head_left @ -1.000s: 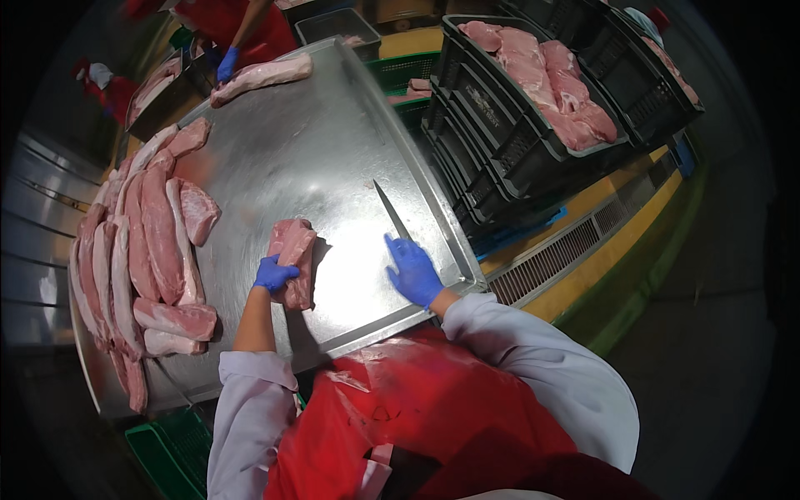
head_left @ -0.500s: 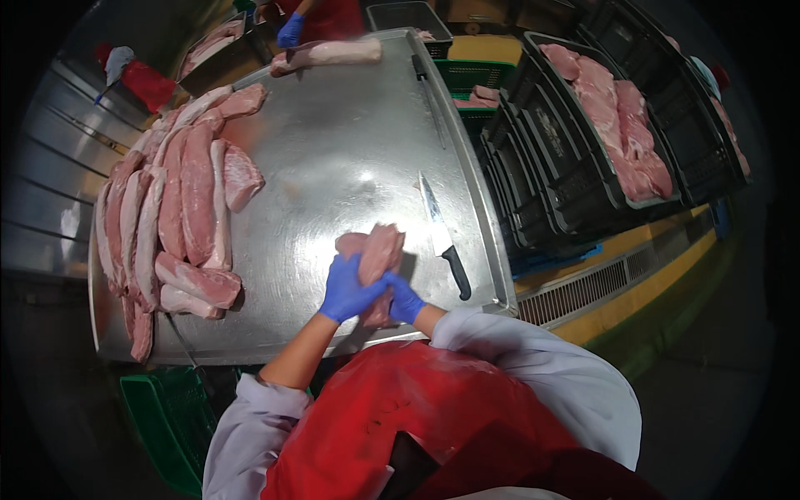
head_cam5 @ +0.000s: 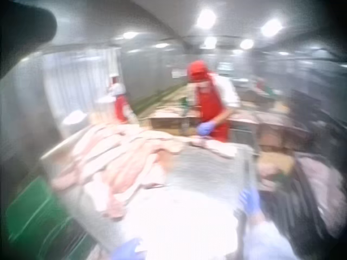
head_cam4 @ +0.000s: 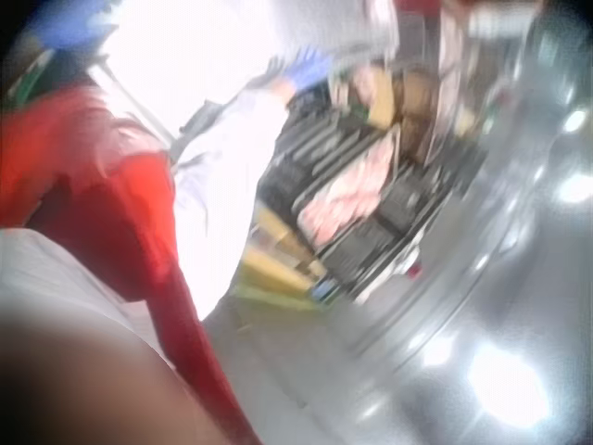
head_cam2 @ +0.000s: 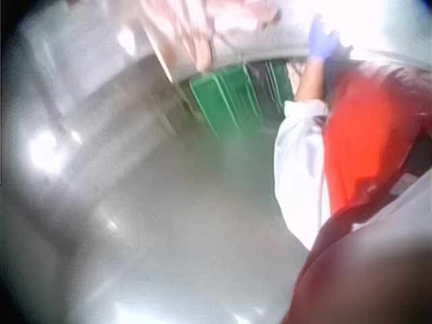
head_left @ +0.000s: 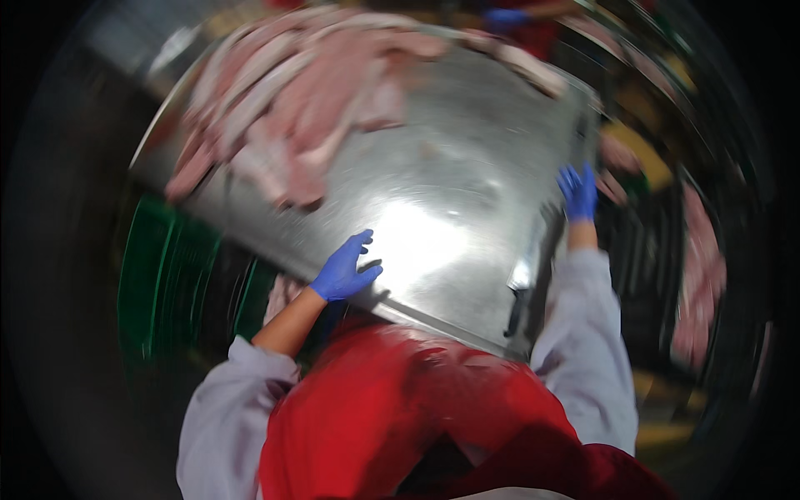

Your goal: The person trims fat and connective tissue from large pieces of raw meat using a knife. The trimmed pieces are placed into a green basket, and the cleaned meat is set aside on the metal table.

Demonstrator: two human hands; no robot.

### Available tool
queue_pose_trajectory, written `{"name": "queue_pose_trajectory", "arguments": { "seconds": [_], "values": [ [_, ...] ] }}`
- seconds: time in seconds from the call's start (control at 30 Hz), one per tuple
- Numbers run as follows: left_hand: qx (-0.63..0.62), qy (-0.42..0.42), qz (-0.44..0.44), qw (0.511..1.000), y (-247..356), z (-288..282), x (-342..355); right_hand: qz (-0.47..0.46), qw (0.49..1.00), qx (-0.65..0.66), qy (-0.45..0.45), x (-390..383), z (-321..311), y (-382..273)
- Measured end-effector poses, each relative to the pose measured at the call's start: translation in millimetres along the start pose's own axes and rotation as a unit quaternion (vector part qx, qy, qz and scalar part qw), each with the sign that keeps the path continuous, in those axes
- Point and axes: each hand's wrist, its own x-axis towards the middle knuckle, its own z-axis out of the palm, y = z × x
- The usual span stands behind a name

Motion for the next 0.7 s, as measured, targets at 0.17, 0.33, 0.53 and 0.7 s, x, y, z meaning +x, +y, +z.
{"name": "queue_pose_trajectory", "arguments": {
  "seconds": [0.17,0.33,0.53,0.7],
  "values": [
    [0.102,0.130,-0.175,0.971,-120.6,-43.8,-165.2,0.074,0.984,-0.133,-0.098,-189.0,52.7,111.8],
    [0.217,0.329,-0.325,0.860,-250.2,-136.1,-323.5,0.114,0.902,-0.282,-0.305,-315.8,132.9,152.6],
    [0.489,0.473,-0.317,0.661,-318.2,-292.6,-353.3,0.072,0.866,-0.358,-0.342,-348.6,175.8,144.2],
    [0.196,0.229,-0.566,0.767,-346.0,-371.6,-410.0,0.030,0.862,-0.380,-0.334,-400.5,225.0,151.8]
  ]
}}
